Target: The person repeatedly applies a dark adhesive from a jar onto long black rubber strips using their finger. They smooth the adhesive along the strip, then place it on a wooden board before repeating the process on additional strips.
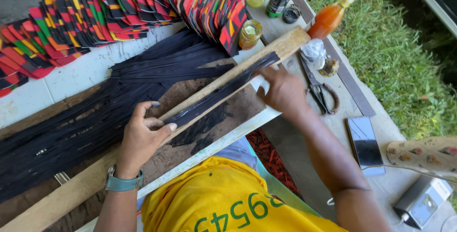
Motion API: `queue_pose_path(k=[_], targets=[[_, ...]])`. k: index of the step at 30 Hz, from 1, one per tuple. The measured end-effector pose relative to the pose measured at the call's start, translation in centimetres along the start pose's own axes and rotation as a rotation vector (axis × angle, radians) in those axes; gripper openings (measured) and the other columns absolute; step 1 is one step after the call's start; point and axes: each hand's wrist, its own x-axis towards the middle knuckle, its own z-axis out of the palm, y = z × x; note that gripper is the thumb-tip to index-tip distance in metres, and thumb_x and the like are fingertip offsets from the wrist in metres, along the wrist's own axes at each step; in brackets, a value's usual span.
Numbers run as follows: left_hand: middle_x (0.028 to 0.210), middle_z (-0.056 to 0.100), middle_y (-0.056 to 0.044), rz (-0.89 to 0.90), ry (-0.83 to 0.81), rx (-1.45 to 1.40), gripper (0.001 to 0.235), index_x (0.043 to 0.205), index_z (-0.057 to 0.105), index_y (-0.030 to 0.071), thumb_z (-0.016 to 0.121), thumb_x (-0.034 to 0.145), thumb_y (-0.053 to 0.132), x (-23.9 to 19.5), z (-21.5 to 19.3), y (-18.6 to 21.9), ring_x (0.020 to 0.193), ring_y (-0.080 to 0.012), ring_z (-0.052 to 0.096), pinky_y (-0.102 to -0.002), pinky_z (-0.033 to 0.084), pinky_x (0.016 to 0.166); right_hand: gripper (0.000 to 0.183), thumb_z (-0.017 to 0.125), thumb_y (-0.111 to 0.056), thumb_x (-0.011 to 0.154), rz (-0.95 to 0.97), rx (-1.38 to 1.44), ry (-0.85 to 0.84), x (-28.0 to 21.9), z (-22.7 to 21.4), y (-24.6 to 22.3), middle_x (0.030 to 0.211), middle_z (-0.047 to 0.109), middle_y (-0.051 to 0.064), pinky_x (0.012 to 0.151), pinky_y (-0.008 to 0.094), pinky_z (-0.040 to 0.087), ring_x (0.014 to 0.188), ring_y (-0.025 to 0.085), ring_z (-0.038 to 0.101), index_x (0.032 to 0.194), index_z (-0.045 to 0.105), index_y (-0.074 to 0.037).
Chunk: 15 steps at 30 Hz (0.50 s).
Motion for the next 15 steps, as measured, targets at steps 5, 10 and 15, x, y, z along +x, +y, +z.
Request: queue_pose_path(k=[5, 10, 15], targets=[[0.093, 0.078, -0.017, -0.021, -0.005, -0.089, 0.07, 0.136, 0.051, 0.005, 0.082, 0.076, 0.021, -0.3, -0.3, -0.1, 0.082, -0.0226, 0.077, -0.036, 0.06, 0.068, 0.061, 0.076, -0.012, 0.069, 0.166, 0.01, -0.23, 8.3, 1.1, 7.1, 0.132, 0.057, 0.011, 0.096, 0.047, 0.048, 0.121, 0.036, 0.054, 0.128, 0.071, -0.024], [0.09, 0.08, -0.015, -0.031, -0.019, -0.1, 0.067, 0.136, 0.05, 0.005, 0.081, 0.078, 0.019, 0.1, -0.2, -0.9, 0.082, -0.0207, 0.078, -0.034, 0.059, 0.071, 0.069, 0.071, -0.004, 0.065, 0.2, -0.099, -0.666, 13.2, 6.2, 9.9, 0.142, 0.049, 0.004, 0.109, 0.049, 0.039, 0.13, 0.033, 0.043, 0.126, 0.073, -0.036], [0.093, 0.081, -0.013, -0.176, -0.07, -0.005, 0.074, 0.141, 0.047, 0.008, 0.083, 0.079, 0.027, 0.5, -0.6, -0.1, 0.082, -0.0241, 0.08, -0.036, 0.062, 0.072, 0.064, 0.067, -0.004, 0.071, 0.215, -0.23, -0.86, 14.8, 7.0, 8.8, 0.142, 0.05, 0.005, 0.11, 0.054, 0.037, 0.131, 0.033, 0.044, 0.128, 0.072, -0.033]])
